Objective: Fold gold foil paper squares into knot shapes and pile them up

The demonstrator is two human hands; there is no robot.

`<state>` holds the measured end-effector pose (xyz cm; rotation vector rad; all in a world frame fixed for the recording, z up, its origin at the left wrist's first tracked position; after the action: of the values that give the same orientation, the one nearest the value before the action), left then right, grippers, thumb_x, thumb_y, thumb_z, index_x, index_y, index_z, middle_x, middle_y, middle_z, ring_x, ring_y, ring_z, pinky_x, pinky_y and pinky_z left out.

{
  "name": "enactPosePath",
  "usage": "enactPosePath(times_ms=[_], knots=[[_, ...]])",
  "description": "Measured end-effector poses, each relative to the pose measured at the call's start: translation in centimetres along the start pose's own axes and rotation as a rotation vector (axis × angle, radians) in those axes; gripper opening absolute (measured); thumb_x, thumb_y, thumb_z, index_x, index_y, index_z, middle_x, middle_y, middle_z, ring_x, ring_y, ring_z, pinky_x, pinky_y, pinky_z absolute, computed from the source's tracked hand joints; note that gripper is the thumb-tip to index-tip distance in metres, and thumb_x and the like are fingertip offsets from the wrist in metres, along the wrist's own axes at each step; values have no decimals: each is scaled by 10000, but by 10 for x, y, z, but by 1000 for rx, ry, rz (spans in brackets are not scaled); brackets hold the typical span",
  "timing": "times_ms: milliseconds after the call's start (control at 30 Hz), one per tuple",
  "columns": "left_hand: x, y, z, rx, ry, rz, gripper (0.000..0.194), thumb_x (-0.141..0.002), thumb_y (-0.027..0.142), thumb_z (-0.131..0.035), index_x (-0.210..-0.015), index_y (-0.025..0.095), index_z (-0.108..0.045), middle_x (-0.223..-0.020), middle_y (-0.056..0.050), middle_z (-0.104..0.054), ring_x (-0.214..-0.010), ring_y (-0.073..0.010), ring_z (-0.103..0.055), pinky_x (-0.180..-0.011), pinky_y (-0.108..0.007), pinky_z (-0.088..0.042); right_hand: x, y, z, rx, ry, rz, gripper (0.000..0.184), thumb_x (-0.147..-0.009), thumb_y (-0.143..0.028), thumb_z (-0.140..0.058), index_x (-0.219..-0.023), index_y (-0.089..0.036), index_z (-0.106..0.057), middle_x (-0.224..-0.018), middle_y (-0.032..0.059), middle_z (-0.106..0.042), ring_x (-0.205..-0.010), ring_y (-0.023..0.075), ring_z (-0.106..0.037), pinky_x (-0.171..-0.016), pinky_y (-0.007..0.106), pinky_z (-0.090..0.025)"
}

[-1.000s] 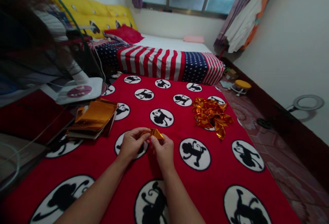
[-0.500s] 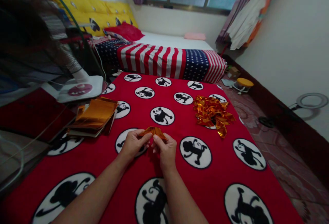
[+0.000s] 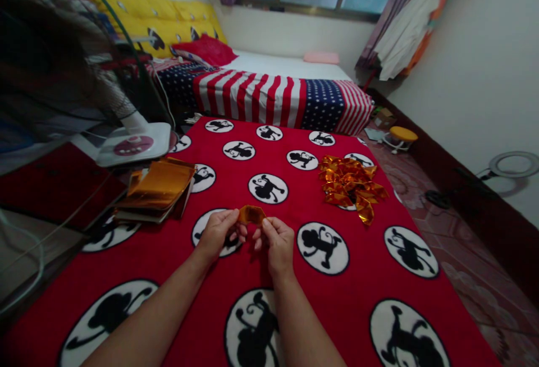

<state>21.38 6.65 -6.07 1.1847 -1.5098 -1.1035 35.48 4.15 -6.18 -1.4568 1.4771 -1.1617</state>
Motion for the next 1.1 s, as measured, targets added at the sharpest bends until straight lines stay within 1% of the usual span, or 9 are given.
enactPosePath(times_ms=[200,367,500,633,700,833,900,967,1100], knots=[[2,4,0,-27,16,-49,470,-864,544,-485,-795,107,-641,-575,-41,-656,-430,-109,-548,-392,-189,-313,3,1,-1,9,9,-4,266,-823,-386,-609,-692,-156,-588,-553,-11,-625,-364,73,-500,-363,165,-349],[3,12,-2,-211,57,-134,313,-762,433,-665,-761,120,-678,-595,-8,-645,-449,-90,-538,-433,-180,-367,6,-4,-5,139,-22,53,277,-821,-405,-597,-687,-163,-582,-528,-18,-593,-373,78,-481,-379,179,-335],[6,10,-6,-280,22,-122,300,-796,401,-624,-695,122,-673,-541,-2,-619,-438,-91,-548,-444,-174,-388,5,-8,-7,270,14,107,263,-816,-408,-626,-709,-171,-588,-505,-55,-506,-394,69,-418,-396,187,-298],[9,5,-5,-314,17,-89,374,-852,458,-535,-696,135,-642,-489,10,-586,-381,-98,-533,-379,-171,-345,3,-9,-2,310,50,152,273,-821,-382,-638,-661,-165,-593,-537,-54,-470,-459,63,-373,-431,191,-264],[8,4,3,-282,82,-88,373,-865,478,-511,-727,148,-618,-449,35,-544,-332,-84,-475,-346,-165,-304,2,-8,5,275,101,163,279,-818,-380,-647,-650,-166,-584,-538,-58,-459,-466,62,-353,-440,195,-254],[4,7,29,-131,372,-200,354,-884,483,-489,-709,178,-535,-374,98,-351,-294,-57,-307,-329,-160,-204,-1,-7,20,174,202,163,279,-812,-390,-656,-660,-175,-565,-521,-73,-429,-446,60,-300,-438,204,-230],[3,9,35,-99,445,-232,350,-900,486,-467,-721,189,-514,-394,99,-336,-314,-62,-302,-342,-168,-204,-1,-8,21,200,200,165,279,-817,-394,-651,-664,-176,-566,-529,-71,-431,-453,64,-304,-444,207,-233],[3,11,34,-159,418,-248,361,-910,487,-451,-724,188,-531,-438,77,-397,-368,-73,-375,-387,-173,-271,0,-9,17,271,175,172,293,-825,-398,-638,-650,-176,-565,-541,-63,-442,-472,71,-331,-459,210,-251],[5,14,15,-497,195,-249,247,-814,431,-619,-811,186,-648,-664,3,-637,-587,-120,-571,-558,-206,-404,0,-12,7,436,113,192,320,-841,-408,-608,-623,-177,-572,-534,-48,-472,-507,95,-408,-497,217,-300]])
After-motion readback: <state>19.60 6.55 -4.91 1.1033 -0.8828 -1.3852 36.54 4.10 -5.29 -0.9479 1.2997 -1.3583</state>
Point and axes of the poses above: each hand's wrist, its own x-axis away from the middle knuckle, its own z-axis out of the back of the hand, y = z × x, the point moved 4 cm from there along -x, towards the middle knuckle
